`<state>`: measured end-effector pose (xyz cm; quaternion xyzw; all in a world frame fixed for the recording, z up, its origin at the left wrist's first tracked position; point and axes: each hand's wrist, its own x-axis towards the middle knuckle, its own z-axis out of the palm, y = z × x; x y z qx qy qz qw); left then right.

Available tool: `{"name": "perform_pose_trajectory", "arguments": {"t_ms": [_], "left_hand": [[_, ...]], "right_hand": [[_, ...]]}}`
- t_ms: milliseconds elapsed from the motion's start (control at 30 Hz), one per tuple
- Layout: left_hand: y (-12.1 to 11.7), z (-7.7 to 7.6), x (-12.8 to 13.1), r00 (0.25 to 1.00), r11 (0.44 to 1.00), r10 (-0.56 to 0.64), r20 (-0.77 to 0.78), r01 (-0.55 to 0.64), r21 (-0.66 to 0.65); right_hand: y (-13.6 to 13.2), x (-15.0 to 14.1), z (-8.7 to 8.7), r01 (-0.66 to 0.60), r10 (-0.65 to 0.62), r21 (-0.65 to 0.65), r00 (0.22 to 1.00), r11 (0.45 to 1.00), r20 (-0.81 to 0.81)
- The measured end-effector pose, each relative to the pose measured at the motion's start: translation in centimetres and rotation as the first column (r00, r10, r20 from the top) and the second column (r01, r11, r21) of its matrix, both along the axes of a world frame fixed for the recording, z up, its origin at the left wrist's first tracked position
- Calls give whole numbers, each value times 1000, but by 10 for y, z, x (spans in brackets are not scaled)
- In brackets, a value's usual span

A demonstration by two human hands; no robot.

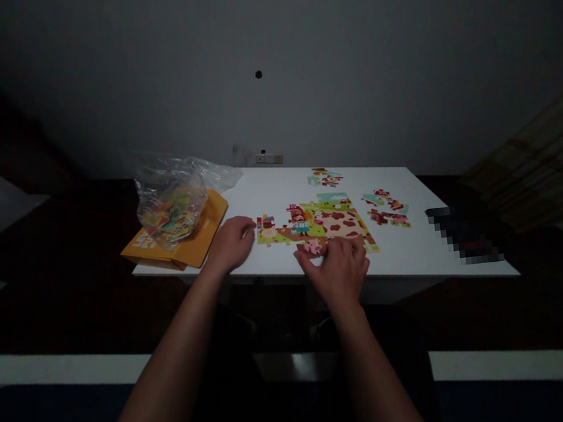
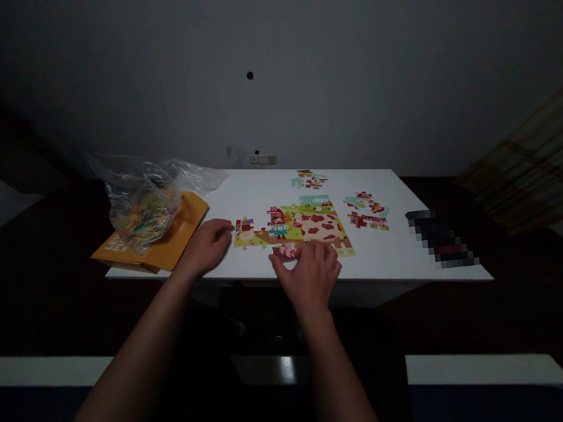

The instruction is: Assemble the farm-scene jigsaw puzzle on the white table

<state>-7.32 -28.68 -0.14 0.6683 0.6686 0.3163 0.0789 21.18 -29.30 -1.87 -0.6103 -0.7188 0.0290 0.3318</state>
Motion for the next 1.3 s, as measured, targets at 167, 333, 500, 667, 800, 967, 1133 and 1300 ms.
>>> {"name": "perform_pose_trajectory", "arguments": {"t_ms": [167,333,500,667,800,967,1133,1300], "left_hand": [[-1,1,2,1000,1000,17,-1,-17,-9],[-2,2,1,999,1000,27,-29,-27,-13],[-16,11,24,989,997,-28,-142,38,69],[-44,7,107,966,978,-186,-178,199,58],[-49,-4,155,982,994,-94,-163,103,44],[-44,-7,156,993,994,-87,-77,91,54],[-45,-2,152,996,997,-58,-70,61,52],[-43,-1,151,998,998,-46,-39,48,44]], "right_hand": [[-3,2,-2,0,-1,31,1000,1000,29],[12,37,4,-21,22,46,999,999,-24],[59,82,20,-136,138,-66,990,988,20],[88,94,17,-260,273,-126,957,957,96],[89,95,13,-283,294,-136,953,949,69],[88,95,13,-290,303,-152,951,945,68],[89,94,13,-290,304,-155,949,944,79],[89,95,12,-301,317,-154,944,941,88]]}}
